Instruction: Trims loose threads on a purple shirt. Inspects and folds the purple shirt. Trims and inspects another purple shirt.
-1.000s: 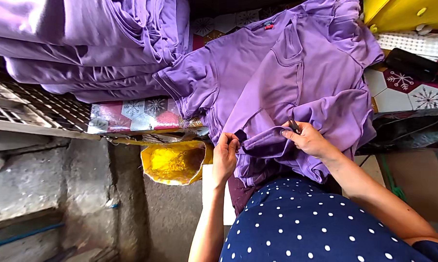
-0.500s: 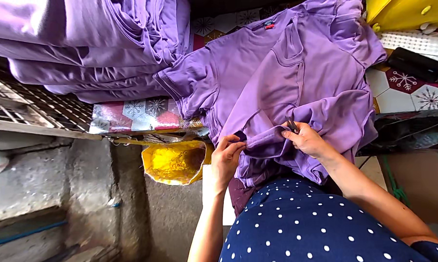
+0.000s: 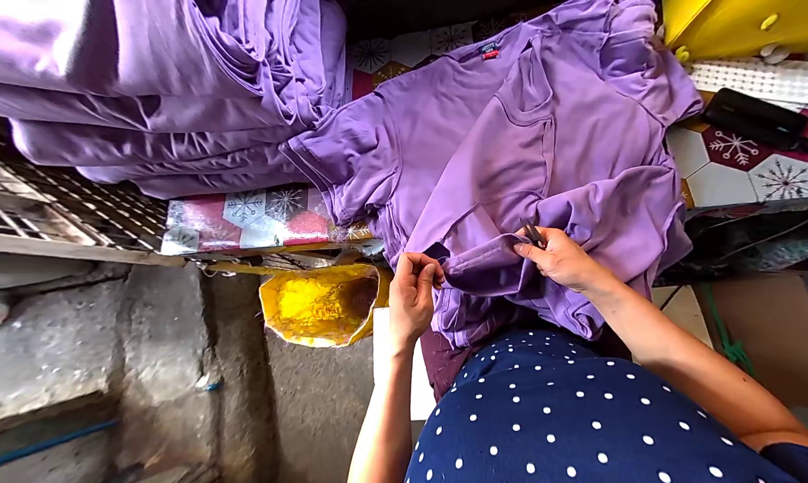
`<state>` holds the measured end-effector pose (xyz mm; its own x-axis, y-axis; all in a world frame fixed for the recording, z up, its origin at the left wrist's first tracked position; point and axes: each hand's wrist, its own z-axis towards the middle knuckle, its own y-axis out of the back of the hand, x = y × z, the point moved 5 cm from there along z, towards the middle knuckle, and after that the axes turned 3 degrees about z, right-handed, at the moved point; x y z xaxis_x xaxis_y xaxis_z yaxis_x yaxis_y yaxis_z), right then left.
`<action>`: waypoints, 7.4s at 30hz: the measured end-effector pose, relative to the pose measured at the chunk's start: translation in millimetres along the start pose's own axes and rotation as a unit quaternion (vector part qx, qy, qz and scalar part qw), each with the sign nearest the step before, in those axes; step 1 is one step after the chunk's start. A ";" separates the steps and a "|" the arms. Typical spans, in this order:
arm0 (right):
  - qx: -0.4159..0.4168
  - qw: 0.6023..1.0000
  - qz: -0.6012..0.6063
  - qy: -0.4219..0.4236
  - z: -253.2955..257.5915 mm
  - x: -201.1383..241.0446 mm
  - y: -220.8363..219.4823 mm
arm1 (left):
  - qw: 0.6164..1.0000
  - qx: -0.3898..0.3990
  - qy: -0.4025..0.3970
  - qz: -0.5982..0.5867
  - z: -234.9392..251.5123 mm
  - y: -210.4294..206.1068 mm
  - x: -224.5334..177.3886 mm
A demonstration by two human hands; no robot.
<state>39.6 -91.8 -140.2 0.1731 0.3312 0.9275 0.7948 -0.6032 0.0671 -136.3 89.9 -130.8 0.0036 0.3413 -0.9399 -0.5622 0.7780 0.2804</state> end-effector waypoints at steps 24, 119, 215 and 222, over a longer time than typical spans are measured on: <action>0.258 0.948 0.160 -0.096 -44.4 58.8 -74.1 | 0.982 0.016 -0.159 0.097 -8.8 1.4 -65.2; -0.178 0.824 -0.328 0.426 -45.7 66.7 -42.8 | 0.955 0.035 0.205 -0.211 25.2 -26.3 -57.9; -0.034 0.823 -0.247 0.511 -31.6 98.2 -127.4 | 0.962 -0.251 -0.063 -0.089 -35.1 9.9 -32.1; 0.166 0.975 0.118 0.087 -16.1 67.2 -117.9 | 0.946 -0.323 -0.003 -0.037 -41.2 31.4 -26.3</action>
<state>-51.8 -10.1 -79.9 0.2954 0.0664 0.9531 0.8943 -0.3701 -0.2514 -188.1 83.6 -105.3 0.0662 0.3024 -0.9509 -0.9479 0.3167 0.0347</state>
